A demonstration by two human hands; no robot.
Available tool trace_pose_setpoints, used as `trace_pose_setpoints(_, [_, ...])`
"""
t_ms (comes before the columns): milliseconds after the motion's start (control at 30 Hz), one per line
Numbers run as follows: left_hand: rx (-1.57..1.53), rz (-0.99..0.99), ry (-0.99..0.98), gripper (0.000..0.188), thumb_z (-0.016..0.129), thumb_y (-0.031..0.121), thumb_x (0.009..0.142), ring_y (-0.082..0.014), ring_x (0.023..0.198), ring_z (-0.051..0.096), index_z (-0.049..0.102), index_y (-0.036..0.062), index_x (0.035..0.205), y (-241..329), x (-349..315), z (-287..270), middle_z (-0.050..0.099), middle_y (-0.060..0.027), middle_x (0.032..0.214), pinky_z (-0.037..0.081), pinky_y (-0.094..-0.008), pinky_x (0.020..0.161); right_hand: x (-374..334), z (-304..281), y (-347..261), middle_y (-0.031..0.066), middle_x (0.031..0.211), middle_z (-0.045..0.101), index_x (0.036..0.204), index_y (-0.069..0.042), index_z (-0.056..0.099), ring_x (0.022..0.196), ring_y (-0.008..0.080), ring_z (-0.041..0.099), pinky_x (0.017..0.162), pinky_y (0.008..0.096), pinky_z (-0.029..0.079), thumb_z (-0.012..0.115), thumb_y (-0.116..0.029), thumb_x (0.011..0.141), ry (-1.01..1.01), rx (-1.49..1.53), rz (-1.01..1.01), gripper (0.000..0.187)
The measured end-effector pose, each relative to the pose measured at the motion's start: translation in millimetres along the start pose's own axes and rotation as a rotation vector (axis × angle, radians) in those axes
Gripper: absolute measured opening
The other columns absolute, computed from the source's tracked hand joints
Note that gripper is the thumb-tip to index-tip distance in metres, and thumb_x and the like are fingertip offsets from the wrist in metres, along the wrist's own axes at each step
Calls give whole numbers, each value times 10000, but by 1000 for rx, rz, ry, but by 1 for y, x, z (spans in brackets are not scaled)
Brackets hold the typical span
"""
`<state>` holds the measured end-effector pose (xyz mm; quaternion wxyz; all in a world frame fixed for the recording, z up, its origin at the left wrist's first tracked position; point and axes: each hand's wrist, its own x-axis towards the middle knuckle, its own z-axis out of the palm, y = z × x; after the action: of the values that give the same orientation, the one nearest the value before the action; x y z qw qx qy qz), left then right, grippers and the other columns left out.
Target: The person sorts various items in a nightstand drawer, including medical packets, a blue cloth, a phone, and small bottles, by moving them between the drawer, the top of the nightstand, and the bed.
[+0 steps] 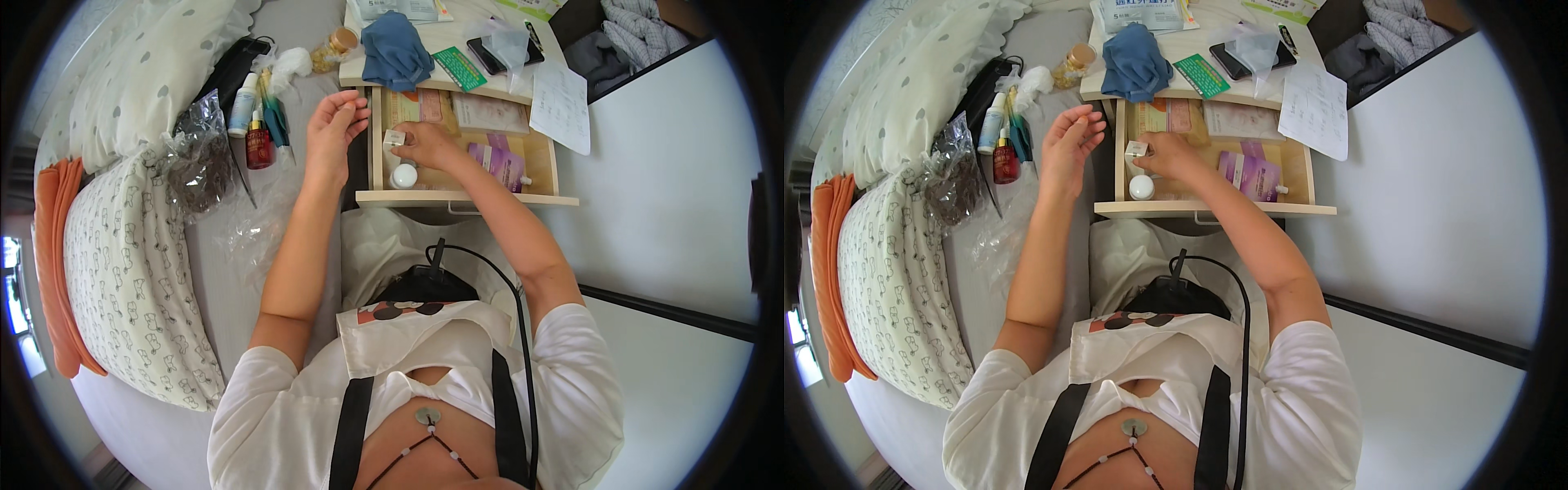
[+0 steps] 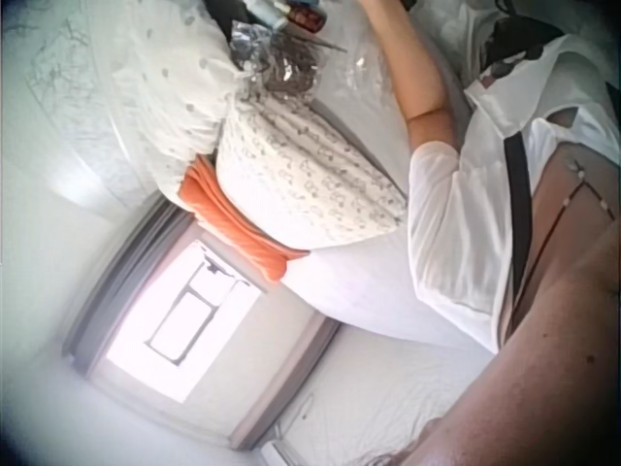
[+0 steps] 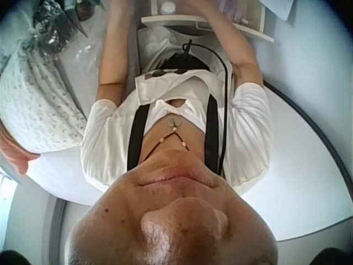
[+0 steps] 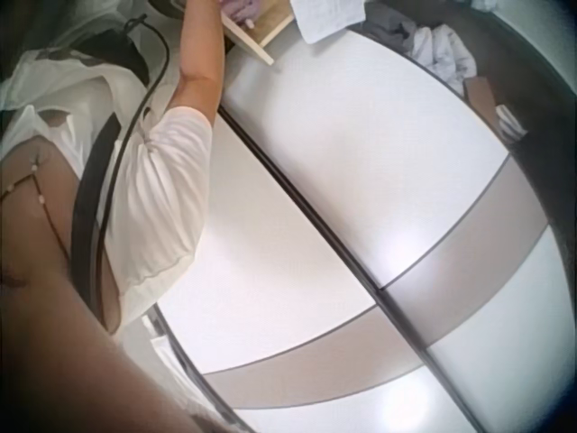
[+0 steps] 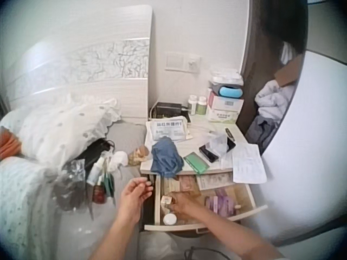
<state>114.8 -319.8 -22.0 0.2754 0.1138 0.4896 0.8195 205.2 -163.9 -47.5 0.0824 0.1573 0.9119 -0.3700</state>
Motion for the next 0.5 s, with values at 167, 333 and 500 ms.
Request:
trace_pose_setpoints(167, [8,-16,7,199,488,101,872,-146,853,574,530,20,1049,1,0,3,589,-80,963,465,-273,762,32,20,48,159,1002,598,1069,-50,561,911,283,583,790,338,452,629,-183,737,229,196,-90,365])
trace_pose_setpoints(333, [-7,-8,13,204,489,105,872,-145,859,572,529,20,1053,4,-1,0,589,-77,963,464,-274,765,18,-5,49,133,1069,577,1192,-66,488,991,238,555,825,326,439,621,-186,756,-68,55,-110,472])
trace_pose_setpoints(500, [4,-13,17,202,492,112,872,-144,861,572,531,23,1049,3,-2,2,591,-72,963,462,-272,765,-37,-35,10,53,1097,556,1194,-121,497,1033,174,516,880,328,413,646,-193,749,-455,467,-127,475])
